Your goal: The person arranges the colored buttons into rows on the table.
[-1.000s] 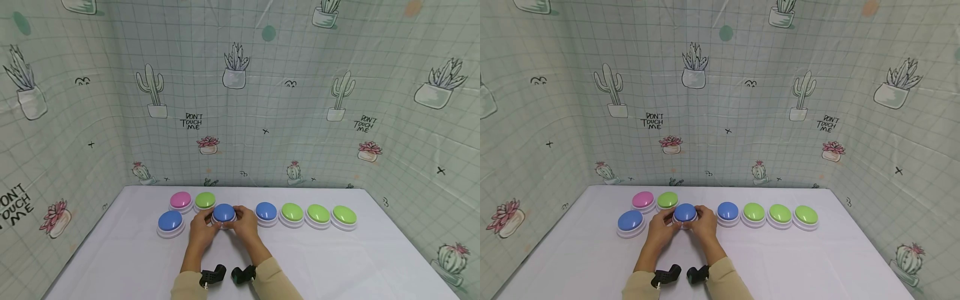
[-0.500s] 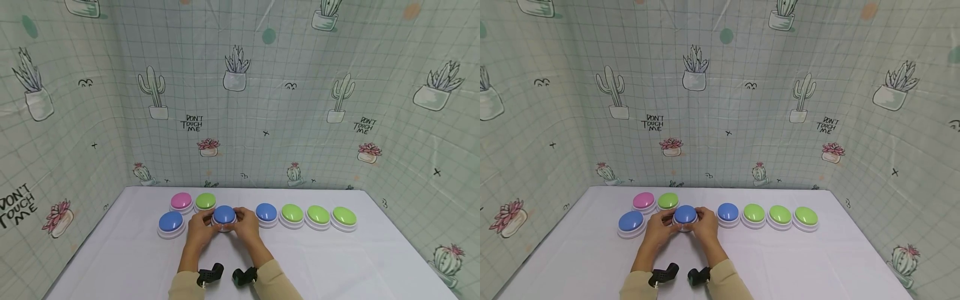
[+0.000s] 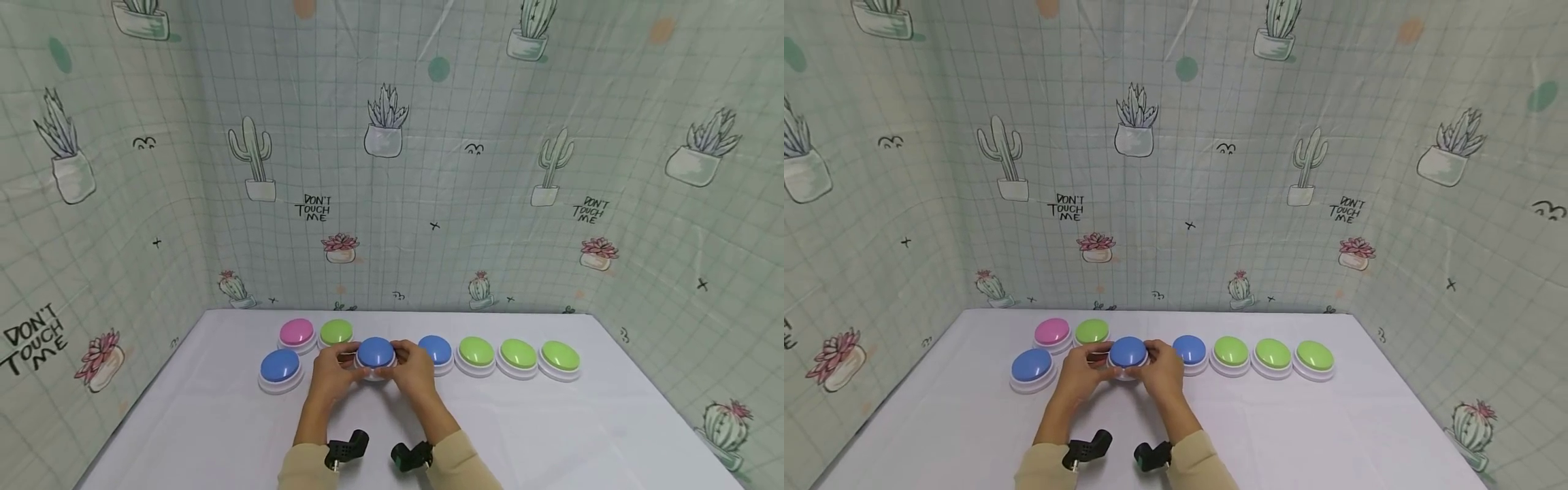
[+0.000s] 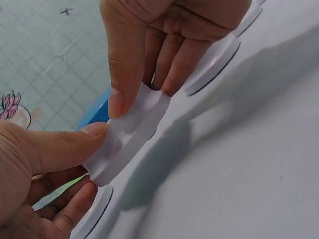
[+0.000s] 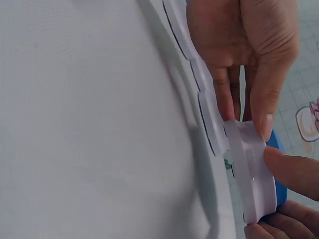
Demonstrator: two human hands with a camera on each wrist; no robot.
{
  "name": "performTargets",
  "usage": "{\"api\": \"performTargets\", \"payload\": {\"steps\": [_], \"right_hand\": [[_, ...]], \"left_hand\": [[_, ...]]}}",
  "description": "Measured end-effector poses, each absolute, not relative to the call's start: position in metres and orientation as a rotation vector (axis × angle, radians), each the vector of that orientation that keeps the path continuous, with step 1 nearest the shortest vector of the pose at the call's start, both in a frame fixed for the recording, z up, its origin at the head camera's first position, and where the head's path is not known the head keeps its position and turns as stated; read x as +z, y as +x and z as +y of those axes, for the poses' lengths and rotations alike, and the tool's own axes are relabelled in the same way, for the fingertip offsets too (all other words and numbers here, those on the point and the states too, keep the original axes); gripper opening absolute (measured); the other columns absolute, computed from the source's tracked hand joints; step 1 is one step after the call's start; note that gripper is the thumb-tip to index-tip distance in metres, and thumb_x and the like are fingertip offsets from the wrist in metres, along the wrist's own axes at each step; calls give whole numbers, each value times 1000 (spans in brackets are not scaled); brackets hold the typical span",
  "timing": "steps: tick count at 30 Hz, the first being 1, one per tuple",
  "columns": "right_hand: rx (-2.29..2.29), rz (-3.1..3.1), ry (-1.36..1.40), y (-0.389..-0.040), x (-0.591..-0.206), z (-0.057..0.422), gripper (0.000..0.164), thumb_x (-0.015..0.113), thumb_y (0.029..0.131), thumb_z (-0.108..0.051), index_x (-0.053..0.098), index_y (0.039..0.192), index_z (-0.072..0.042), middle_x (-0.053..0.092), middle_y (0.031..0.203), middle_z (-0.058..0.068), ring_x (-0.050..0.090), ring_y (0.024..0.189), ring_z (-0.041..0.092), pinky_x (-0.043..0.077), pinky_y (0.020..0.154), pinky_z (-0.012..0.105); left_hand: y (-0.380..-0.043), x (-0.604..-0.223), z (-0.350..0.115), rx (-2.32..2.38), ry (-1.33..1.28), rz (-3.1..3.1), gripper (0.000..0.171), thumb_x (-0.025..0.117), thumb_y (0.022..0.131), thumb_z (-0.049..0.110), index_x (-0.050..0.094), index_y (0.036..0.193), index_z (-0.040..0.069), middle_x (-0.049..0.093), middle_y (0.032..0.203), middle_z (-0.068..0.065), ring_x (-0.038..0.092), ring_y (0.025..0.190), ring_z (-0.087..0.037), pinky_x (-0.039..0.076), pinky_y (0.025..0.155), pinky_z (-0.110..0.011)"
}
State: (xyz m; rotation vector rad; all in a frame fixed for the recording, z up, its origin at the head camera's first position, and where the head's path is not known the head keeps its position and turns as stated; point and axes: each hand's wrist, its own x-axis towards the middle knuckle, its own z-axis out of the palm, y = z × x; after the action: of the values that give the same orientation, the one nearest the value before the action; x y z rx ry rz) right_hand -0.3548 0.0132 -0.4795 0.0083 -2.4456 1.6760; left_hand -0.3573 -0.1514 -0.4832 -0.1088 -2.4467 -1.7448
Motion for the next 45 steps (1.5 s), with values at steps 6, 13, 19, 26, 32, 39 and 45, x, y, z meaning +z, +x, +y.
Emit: {"api": "performTargets", "payload": {"steps": [6, 13, 19, 26, 32, 39, 45], "right_hand": [[1646, -2443, 32, -348, -475, 29, 61, 90, 73, 6, 65, 128, 14, 68, 127, 32, 67, 122, 44, 57, 103, 50], [1669, -2412, 18, -339, -473, 48, 61, 90, 73, 8, 64, 128, 16, 67, 128, 34, 65, 123, 46, 56, 103, 49], [1653, -2405, 21, -327, -473, 68, 60, 90, 73, 9, 64, 127, 16, 67, 128, 34, 65, 123, 46, 56, 103, 49], [1631, -2422, -5, -311, -475, 89, 62, 91, 71, 8, 64, 127, 17, 66, 127, 36, 65, 123, 48, 57, 102, 49], [1608, -2428, -28, -302, -474, 105, 64, 92, 70, 5, 64, 127, 16, 66, 127, 35, 66, 121, 47, 57, 102, 48], [1570, -2453, -28, -294, -474, 117, 62, 92, 69, 5, 66, 124, 16, 68, 125, 35, 68, 118, 46, 58, 101, 48], [1562, -2460, -10, -290, -478, 123, 60, 93, 69, 6, 66, 122, 16, 69, 121, 34, 69, 116, 46, 59, 99, 48]], "left_hand": [[-356, -479, -139, -1741, -151, -2470, 52, 87, 79, -6, 71, 128, -5, 70, 126, -23, 68, 115, -37, 60, 100, -45], [-354, -476, -126, -1683, -276, -2509, 50, 89, 78, -5, 72, 125, -6, 72, 120, -21, 70, 109, -36, 61, 96, -47], [-353, -476, -112, -1633, -402, -2541, 48, 91, 75, -3, 74, 119, -6, 74, 110, -17, 72, 100, -31, 63, 90, -45], [-347, -474, -94, -1617, -510, -2586, 46, 93, 73, -1, 75, 115, -7, 75, 103, -14, 71, 94, -28, 63, 85, -42], [-342, -471, -78, -1601, -511, -2610, 45, 94, 73, -1, 75, 114, -6, 74, 100, -11, 70, 92, -24, 63, 84, -41], [-337, -470, -64, -1579, -475, -2659, 47, 95, 71, -1, 75, 114, -5, 74, 101, -10, 70, 94, -26, 64, 85, -41], [-334, -472, -58, -1581, -456, -2681, 44, 95, 69, -3, 77, 110, -3, 74, 98, -9, 70, 92, -25, 64, 85, -41]]}}
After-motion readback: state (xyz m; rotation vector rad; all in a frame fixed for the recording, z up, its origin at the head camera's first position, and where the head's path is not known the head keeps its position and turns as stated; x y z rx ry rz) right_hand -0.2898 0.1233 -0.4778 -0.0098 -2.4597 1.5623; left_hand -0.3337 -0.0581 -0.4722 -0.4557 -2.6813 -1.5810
